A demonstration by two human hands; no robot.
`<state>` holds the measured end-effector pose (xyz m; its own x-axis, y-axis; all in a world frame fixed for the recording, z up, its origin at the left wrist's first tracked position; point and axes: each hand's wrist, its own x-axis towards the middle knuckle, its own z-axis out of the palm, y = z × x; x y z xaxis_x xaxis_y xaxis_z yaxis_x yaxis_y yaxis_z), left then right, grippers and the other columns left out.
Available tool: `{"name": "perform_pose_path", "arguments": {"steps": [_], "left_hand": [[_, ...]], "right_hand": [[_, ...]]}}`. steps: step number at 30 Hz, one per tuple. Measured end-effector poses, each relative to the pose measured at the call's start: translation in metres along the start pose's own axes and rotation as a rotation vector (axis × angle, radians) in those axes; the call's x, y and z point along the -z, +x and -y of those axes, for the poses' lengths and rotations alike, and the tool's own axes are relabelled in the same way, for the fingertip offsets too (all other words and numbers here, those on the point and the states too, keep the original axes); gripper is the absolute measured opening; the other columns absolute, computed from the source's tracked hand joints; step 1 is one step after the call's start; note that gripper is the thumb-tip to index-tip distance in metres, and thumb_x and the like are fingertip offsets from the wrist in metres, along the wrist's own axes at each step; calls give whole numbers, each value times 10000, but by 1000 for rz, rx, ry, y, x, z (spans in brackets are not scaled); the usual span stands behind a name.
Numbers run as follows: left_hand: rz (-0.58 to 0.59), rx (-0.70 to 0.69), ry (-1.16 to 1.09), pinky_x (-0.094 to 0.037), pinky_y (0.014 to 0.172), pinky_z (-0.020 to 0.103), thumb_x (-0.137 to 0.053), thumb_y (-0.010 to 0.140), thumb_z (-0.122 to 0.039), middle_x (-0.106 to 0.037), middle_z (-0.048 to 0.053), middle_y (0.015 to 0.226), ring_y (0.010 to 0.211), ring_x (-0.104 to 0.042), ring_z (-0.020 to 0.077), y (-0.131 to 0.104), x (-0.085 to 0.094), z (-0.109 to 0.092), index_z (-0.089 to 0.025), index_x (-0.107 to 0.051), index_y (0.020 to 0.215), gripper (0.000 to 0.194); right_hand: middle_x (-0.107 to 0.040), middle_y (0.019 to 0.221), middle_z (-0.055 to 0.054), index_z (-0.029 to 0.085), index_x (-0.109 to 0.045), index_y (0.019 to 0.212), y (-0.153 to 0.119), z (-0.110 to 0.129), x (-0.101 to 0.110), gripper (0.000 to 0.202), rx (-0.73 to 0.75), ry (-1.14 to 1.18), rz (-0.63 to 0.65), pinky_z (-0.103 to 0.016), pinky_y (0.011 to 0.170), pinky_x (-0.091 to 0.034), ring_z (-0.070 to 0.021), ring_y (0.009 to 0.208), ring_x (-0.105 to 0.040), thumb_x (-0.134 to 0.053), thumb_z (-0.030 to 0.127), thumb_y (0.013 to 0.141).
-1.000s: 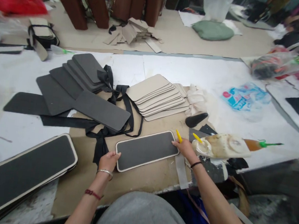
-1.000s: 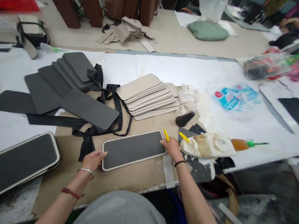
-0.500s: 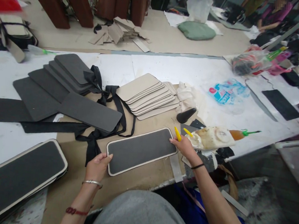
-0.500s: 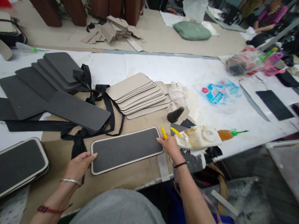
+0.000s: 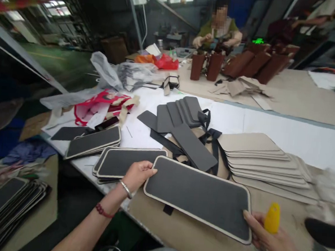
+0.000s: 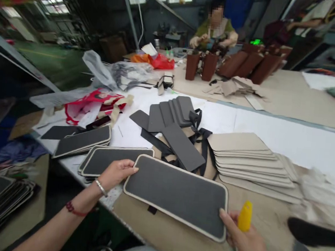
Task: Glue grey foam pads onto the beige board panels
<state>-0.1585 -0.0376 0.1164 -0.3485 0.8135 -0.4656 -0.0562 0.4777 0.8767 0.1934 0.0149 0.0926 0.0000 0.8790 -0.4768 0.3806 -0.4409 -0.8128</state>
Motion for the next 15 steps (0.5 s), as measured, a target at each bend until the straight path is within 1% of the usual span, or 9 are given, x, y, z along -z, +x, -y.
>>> {"name": "perform_pose_path", "arguments": {"steps": [2, 4, 6, 8, 9, 11, 13, 15], "left_hand": [[-75, -11, 45, -398, 515, 240, -699, 466, -425, -587, -34, 522, 498, -511, 113, -3, 47, -14, -164, -544, 592, 329], [-137, -21, 115, -392, 519, 242, -699, 443, -440, -581, -35, 518, 504, -507, 116, -4, 92, -23, -164, -542, 577, 344], [-208, -32, 197, -376, 508, 238, -692, 426, -458, -549, -44, 491, 490, -485, 111, -3, 132, -25, -165, -538, 556, 356], [-279, -42, 270, -354, 490, 230, -679, 417, -475, -519, -51, 471, 476, -456, 102, 0, 165, -20, -165, -535, 539, 363], [-306, -42, 302, -342, 482, 226, -672, 414, -483, -509, -51, 466, 470, -442, 98, 1, 178, -16, -165, -534, 534, 367], [-333, -38, 341, -329, 473, 223, -658, 417, -500, -504, -48, 470, 471, -432, 97, 7, 198, -6, -162, -537, 537, 378], [-337, -26, 363, -327, 470, 225, -645, 419, -529, -496, -45, 467, 472, -433, 102, 14, 211, 4, -165, -526, 532, 399], [-334, -11, 378, -330, 468, 229, -636, 410, -564, -488, -44, 460, 468, -437, 107, 23, 220, 13, -172, -505, 518, 427]], "right_hand": [[-363, 440, 64, 198, -480, 586, 5, 24, -48, 412, 20, 64, 104, -226, 417, -275, -87, 414, -329, -630, 581, 564], [-345, 418, 84, 201, -470, 621, 12, 45, -97, 397, 39, 82, 185, -218, 400, -261, -80, 386, -310, -628, 560, 558], [-347, 414, 87, 207, -445, 598, 20, 61, -141, 366, 105, 54, 250, -215, 398, -265, -77, 381, -316, -611, 532, 572], [-368, 424, 79, 208, -430, 569, 27, 70, -177, 330, 180, 1, 293, -212, 411, -282, -78, 397, -345, -588, 496, 601], [-378, 430, 76, 207, -430, 562, 29, 73, -191, 312, 210, -30, 299, -210, 421, -291, -80, 410, -362, -576, 477, 617], [-387, 431, 72, 205, -438, 555, 33, 76, -213, 281, 247, -102, 289, -207, 434, -298, -87, 429, -388, -557, 443, 644], [-400, 433, 67, 201, -449, 551, 35, 77, -227, 261, 271, -181, 273, -205, 446, -305, -95, 449, -413, -548, 417, 659], [-428, 450, 57, 196, -460, 540, 38, 79, -235, 252, 290, -253, 266, -206, 463, -319, -102, 474, -437, -548, 397, 666]]}}
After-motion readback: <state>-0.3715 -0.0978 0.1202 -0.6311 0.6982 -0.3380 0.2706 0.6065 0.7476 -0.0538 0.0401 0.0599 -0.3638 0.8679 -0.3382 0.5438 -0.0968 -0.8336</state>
